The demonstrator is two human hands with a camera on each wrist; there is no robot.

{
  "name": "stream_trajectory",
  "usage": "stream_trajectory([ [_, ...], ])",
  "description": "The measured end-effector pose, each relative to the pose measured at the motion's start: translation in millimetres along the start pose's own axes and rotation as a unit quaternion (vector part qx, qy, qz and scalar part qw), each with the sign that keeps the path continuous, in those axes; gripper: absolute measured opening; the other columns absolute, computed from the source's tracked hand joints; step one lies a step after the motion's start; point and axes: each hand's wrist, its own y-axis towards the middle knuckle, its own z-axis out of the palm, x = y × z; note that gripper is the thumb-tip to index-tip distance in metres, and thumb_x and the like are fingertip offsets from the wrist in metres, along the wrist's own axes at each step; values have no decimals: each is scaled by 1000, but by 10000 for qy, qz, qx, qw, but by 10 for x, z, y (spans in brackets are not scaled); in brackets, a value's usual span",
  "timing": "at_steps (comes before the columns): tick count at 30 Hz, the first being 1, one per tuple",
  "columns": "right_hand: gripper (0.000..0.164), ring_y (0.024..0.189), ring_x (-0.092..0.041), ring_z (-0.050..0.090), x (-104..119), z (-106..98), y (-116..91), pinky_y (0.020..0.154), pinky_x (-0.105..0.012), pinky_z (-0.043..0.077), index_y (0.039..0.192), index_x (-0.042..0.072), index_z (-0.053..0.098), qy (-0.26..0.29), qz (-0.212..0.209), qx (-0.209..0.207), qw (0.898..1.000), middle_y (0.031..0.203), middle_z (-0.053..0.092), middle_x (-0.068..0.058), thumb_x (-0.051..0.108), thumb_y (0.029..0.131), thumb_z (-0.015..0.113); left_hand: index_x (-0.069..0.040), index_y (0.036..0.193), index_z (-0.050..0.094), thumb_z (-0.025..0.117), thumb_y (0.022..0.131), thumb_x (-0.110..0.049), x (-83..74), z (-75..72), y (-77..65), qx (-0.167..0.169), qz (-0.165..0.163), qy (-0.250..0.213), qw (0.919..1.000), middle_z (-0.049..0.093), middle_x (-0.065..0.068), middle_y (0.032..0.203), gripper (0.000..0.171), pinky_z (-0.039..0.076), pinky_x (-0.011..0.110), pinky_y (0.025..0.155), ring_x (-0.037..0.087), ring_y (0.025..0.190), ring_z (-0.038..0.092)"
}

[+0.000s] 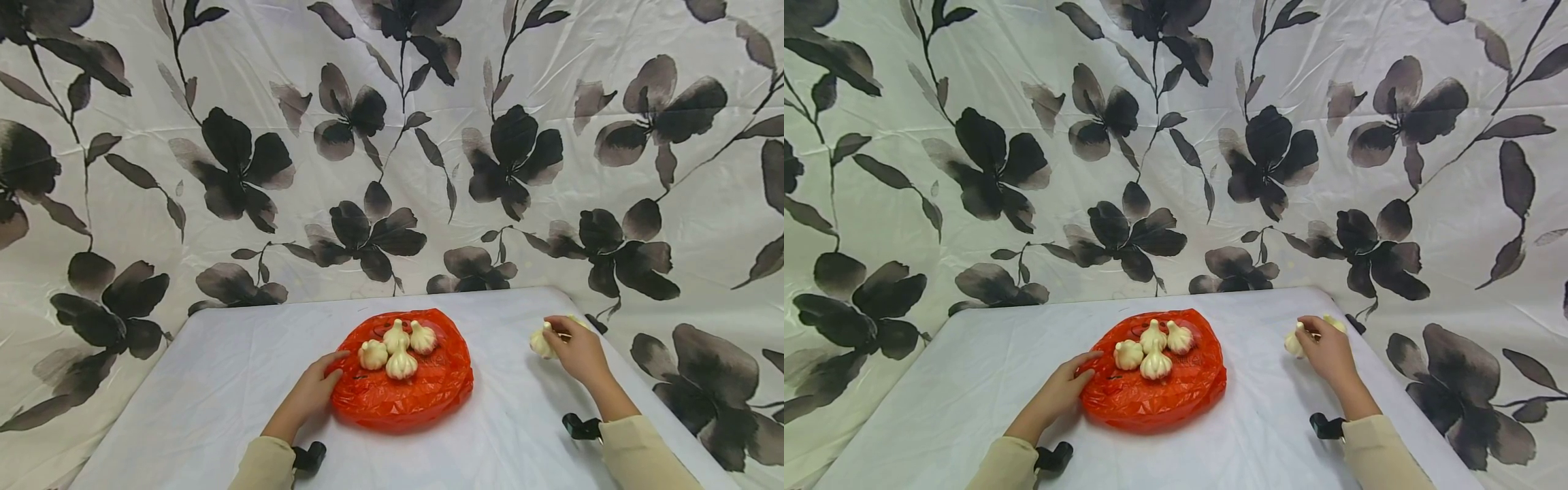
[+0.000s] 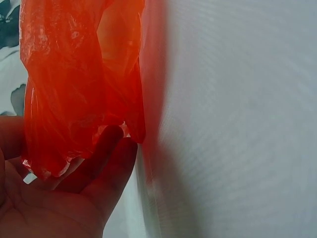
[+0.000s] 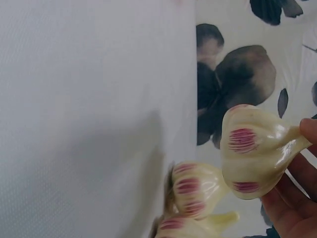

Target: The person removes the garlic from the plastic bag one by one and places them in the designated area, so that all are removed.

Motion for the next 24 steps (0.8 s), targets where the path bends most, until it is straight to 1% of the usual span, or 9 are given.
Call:
stream_trajectory([
  [8,32,105,-40,65,-85,-5,-17,90,-52,53,122,2,62,19,4,-80,10000,114,67,-23,19,95,61,-21,141,50,52,99,-16,-4,-1,1,-7,-1,-11,10000,43,16,150,42,37,61,108,42,139,36],
  [15,34,107,-41,63,-166,-6,-37,91,-52,52,124,1,60,-62,223,35,9997,116,65,-25,19,95,59,-22,141,50,52,99,-17,4,1,10,-5,-16,10,10000,43,16,150,42,37,61,107,42,139,36],
  [24,33,105,-42,64,-272,14,-39,90,-53,52,122,-1,60,-134,205,5,9997,114,66,-26,18,95,59,-21,140,50,52,99,-15,14,-2,10,-10,93,-33,10000,43,16,150,42,35,62,109,42,140,36],
])
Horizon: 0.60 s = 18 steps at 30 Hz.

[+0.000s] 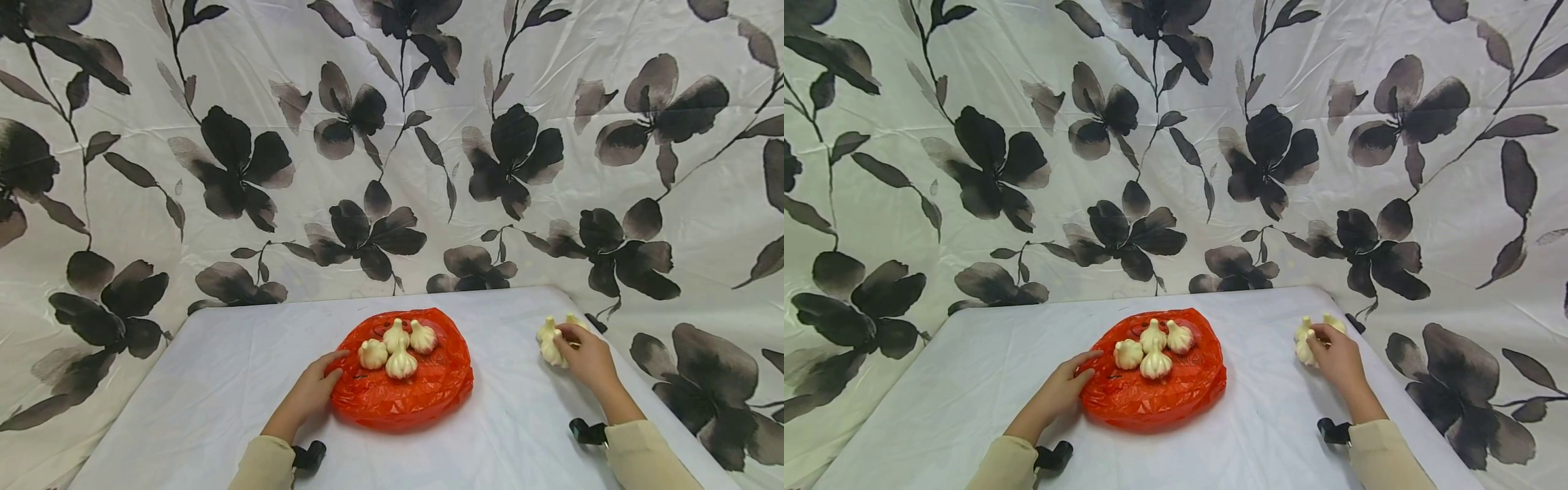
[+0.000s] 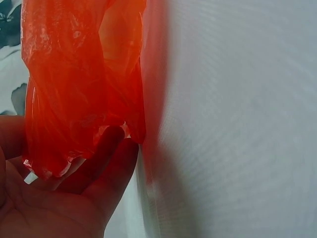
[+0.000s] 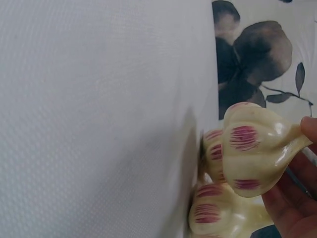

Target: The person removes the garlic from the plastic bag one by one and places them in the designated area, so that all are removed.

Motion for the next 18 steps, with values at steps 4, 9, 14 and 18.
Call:
stream_trajectory([
  [4,34,106,-42,64,-24,10,1,91,-53,51,122,-1,60,-27,63,28,10000,116,65,-26,18,95,59,-22,140,50,52,99,-15,3,-1,0,14,-10,-8,10000,43,16,150,42,35,62,108,42,140,36],
  [9,34,107,-43,63,-51,22,2,91,-54,51,123,0,59,-51,112,39,9999,116,65,-26,19,95,59,-22,140,50,52,99,-15,2,-4,-4,10,-8,11,10000,43,16,150,42,35,62,109,42,140,36],
  [14,34,106,-43,63,-71,33,1,91,-53,51,122,-1,59,-56,140,17,9999,115,65,-26,18,95,58,-22,141,50,51,99,-16,-2,-7,-7,20,-34,-9,10000,43,16,150,42,36,61,108,42,140,36],
  [18,34,107,-43,62,-78,40,2,91,-54,51,123,-1,59,-70,191,30,9998,116,64,-27,18,95,58,-21,141,50,51,99,-15,-5,-9,-9,26,-39,-35,10000,42,16,150,42,36,61,108,42,140,36],
])
